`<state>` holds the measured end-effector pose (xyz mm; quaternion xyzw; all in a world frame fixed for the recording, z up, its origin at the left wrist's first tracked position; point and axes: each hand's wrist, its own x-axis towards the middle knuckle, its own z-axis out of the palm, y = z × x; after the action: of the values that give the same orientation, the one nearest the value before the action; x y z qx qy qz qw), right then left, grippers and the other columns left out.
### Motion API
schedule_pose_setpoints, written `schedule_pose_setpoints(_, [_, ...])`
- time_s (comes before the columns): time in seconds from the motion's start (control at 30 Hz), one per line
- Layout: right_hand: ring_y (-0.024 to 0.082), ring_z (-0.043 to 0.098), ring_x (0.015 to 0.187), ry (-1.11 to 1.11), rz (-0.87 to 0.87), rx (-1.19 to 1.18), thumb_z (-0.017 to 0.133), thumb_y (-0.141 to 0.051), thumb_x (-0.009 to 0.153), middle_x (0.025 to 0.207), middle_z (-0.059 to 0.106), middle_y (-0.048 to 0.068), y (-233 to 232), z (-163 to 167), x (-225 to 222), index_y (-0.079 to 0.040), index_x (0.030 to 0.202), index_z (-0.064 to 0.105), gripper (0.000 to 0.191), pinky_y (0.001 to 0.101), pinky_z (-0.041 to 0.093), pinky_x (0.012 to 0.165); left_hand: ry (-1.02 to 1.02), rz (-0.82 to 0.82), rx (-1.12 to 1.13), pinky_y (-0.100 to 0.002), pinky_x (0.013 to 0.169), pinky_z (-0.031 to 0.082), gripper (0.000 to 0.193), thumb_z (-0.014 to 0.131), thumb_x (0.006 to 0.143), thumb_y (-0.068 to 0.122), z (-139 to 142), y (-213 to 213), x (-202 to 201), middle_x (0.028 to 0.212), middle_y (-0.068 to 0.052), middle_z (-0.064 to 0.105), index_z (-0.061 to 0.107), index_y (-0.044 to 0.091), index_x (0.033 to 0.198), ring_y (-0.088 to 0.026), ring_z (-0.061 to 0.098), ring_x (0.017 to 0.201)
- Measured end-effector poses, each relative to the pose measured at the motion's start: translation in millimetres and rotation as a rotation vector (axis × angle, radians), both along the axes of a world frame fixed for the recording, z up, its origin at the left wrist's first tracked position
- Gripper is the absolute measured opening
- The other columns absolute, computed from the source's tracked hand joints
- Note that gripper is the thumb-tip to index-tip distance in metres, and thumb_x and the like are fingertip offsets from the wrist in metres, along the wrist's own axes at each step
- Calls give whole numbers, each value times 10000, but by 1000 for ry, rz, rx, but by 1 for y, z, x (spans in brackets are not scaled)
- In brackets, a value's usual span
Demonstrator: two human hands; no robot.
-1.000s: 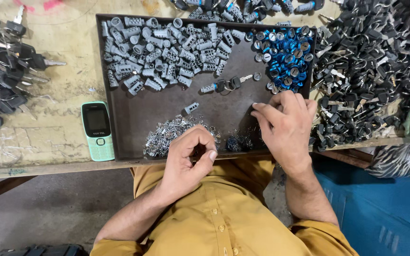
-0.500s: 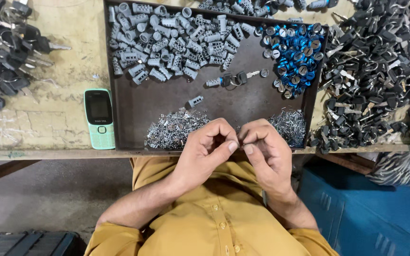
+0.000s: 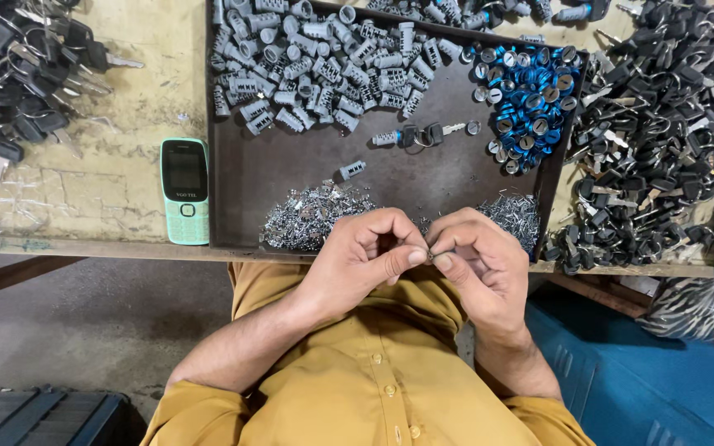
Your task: The person sits at a workbench assembling padlock components. They pick small metal pins and springs from a tray, fit them into padlock bodies by hand, and place finished padlocks with keys onto the tray among the piles of parts.
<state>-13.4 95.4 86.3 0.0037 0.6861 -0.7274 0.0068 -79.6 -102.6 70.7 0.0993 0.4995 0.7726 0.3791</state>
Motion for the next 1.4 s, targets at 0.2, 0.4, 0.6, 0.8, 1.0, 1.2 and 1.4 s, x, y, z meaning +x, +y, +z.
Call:
schedule_pose_setpoints(0.2, [124,626,937,28,-2,35,690,2,958,1088,659,115,-3,-1,-3,31,1022,658,77,243,513,838,430,51,-192,-237,692,454,118,701,971,112,6,-2,-2,871,19,576,615,32,967,-47,540,793])
schedule_pose_setpoints(0.4, [234,649,965,105,-133,969,821,-22,798,1089,656,106,33,23,-5,-39,1059,755,269,334,521,821,350,63,-211,-249,700,428,92,643,974,64,4,0,0,891,12,541,563,35,940,-72,491,795])
schedule_pose_setpoints(0.6, [313,597,923,129,-181,1287,827,23,751,969,633,111,51,12,10,-59,939,740,223,412,487,781,273,46,-153,-239,681,389,75,619,983,33,-4,5,2,896,10,500,559,30,937,-69,442,790])
schedule_pose_setpoints(0.8, [242,657,870,51,-338,989,769,50,906,1001,683,91,64,5,22,-17,1020,676,162,331,492,744,299,29,-127,-235,689,387,79,618,982,23,-3,4,1,924,6,503,553,31,940,-67,442,801])
schedule_pose_setpoints(1.0, [226,567,734,-34,-369,944,723,-22,977,875,623,108,78,-11,22,13,963,632,98,329,437,673,366,-5,-168,-244,668,381,95,640,970,65,-2,4,-2,895,2,531,562,32,927,-73,449,780])
schedule_pose_setpoints(1.2, [184,541,765,103,-446,677,508,-152,1119,956,583,101,50,-15,26,-17,1000,530,182,308,442,711,444,-5,-192,-243,697,415,96,643,984,85,2,7,0,894,11,549,568,38,946,-67,498,807])
schedule_pose_setpoints(1.4, [201,602,809,312,-272,562,641,-100,1035,1005,631,135,-23,-13,20,-36,1051,540,120,287,497,725,-206,77,86,-202,633,392,91,606,1060,123,2,16,21,880,40,532,579,53,1008,-37,454,725])
